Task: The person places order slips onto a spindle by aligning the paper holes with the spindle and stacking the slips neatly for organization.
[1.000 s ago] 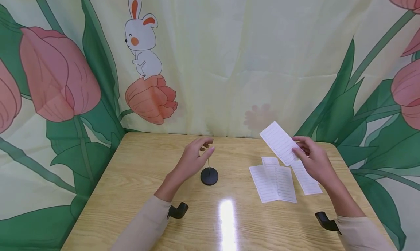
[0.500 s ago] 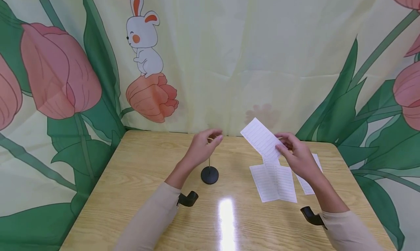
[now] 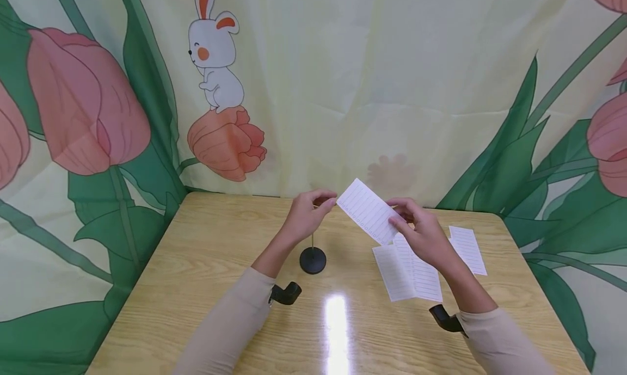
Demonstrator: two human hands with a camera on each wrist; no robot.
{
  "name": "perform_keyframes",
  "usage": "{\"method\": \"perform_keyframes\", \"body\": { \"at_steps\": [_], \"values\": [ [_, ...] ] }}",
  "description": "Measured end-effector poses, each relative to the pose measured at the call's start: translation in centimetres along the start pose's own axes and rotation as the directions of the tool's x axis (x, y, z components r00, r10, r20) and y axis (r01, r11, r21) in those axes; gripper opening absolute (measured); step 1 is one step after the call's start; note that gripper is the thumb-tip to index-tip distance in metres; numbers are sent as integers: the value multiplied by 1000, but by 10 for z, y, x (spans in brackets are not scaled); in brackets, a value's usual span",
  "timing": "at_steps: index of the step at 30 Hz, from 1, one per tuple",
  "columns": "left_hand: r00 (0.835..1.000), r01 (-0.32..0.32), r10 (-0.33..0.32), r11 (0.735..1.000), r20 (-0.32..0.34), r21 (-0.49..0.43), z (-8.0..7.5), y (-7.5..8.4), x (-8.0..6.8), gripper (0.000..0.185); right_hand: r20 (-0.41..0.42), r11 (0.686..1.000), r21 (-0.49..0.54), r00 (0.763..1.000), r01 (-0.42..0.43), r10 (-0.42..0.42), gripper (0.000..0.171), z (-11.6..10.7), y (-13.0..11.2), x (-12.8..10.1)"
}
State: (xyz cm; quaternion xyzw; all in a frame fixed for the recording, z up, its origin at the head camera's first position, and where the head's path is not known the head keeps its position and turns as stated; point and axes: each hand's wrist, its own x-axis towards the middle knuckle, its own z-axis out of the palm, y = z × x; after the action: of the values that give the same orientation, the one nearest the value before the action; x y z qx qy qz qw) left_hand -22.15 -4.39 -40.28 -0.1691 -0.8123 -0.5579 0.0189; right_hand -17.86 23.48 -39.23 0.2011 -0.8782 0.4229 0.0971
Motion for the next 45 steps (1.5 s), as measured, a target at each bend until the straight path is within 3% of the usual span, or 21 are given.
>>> {"method": "perform_keyframes", "body": {
  "at_steps": [6,11,25,45],
  "values": [
    [999,5,-9,997,-49,-82,-2,1,-1,20,17,999,38,1000,3,-4,30,8,-4,3],
    [996,-5,-2,996,-85,-89,-5,-1,-2,13,26,999,48,999,21,-23,31,13,-5,4],
    [997,14,-14,1000,-74,-2,-17,-5,-15,7,97,997,41,994,-59,55,33,32,-4,3],
    [988,148,-148,989,-51,6,-18,-34,-34,7,178,991,11,975,-134,130,32,61,9,-2]
  ]
}}
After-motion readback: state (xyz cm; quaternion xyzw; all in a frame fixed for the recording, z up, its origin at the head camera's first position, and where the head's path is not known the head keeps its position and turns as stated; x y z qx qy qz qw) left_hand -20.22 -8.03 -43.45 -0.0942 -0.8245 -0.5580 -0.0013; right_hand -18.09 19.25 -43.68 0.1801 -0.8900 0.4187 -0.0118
